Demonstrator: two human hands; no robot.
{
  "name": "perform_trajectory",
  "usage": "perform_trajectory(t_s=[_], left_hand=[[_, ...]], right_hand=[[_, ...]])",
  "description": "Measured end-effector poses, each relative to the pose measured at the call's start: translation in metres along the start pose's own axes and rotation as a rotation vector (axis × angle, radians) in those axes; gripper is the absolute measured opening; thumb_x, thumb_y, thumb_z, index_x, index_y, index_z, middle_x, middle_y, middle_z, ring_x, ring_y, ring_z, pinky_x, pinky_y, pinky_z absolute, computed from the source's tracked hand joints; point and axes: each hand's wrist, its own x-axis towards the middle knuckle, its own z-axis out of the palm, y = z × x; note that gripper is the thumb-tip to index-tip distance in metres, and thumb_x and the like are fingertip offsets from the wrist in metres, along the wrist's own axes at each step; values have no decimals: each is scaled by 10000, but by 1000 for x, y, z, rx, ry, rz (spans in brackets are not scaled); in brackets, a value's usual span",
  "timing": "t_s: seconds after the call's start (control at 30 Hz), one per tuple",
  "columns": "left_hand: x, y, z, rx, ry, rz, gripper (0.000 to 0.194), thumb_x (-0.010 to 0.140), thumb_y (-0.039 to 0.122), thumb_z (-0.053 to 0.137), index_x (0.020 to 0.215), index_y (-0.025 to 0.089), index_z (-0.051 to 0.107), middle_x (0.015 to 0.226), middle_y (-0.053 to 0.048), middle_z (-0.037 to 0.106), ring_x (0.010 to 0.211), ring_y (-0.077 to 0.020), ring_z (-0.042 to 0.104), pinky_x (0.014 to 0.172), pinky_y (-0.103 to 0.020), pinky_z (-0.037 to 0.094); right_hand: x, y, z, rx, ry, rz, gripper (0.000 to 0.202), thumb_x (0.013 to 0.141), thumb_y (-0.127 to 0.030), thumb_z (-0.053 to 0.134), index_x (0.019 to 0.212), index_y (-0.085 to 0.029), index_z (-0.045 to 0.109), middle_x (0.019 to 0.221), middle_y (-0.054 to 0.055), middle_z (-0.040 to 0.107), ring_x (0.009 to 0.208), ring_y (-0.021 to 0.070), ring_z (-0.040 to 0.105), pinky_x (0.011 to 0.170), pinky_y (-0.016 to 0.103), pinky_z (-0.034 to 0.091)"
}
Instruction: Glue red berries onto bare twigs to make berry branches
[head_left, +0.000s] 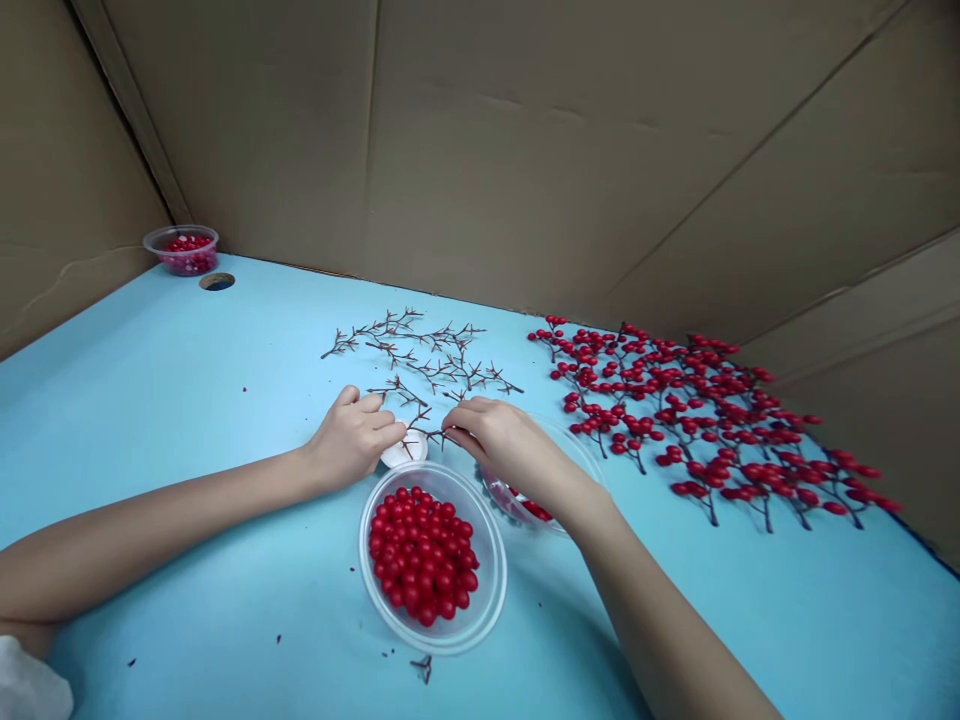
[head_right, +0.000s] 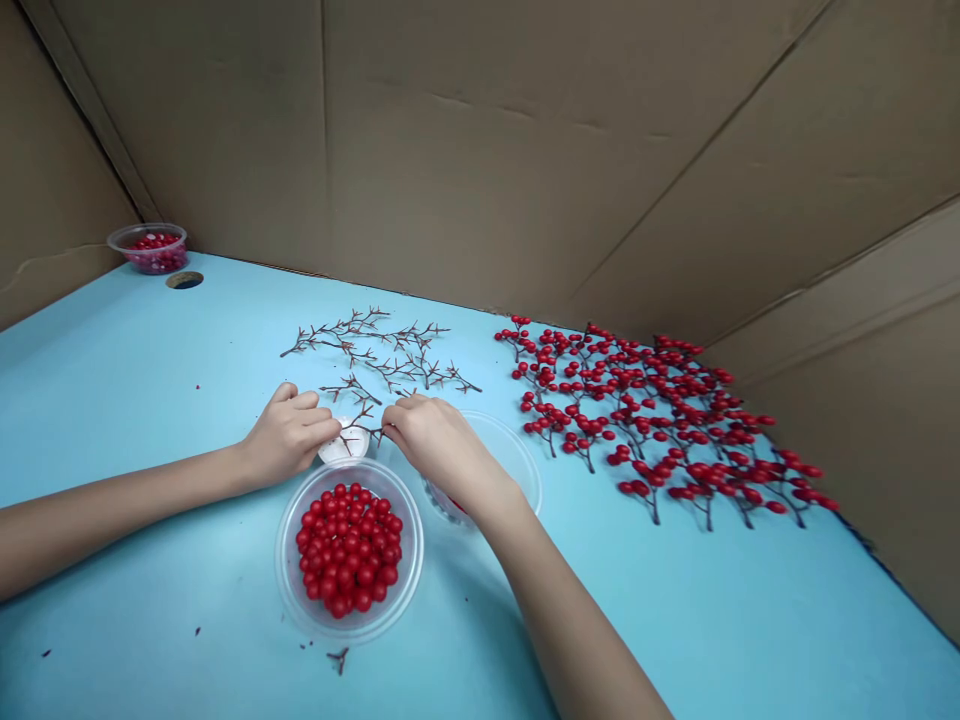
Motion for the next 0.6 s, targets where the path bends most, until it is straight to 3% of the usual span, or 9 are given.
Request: perform_trajectory(t_s=[0.3,0.6], left_hand=[[5,-5,-4,-8,-24,162,177,707,16,442,628,167,489,515,4,511,579,-144,388,568,-288,205],[5,-11,-5,-90,-24,-25,186,831,166,414,689,154,533,572,-8,543,610,-146,383,564,-269,226]], right_hand=[[1,-1,1,-39,-18,9,225,833,-167,383,755,-156,594,701,41,605,661,146,550,603,239,382],[-1,2,-2,32,64,6,202,835,-187,401,779,-153,592,750,53,617,717,155,565,654,248,405]])
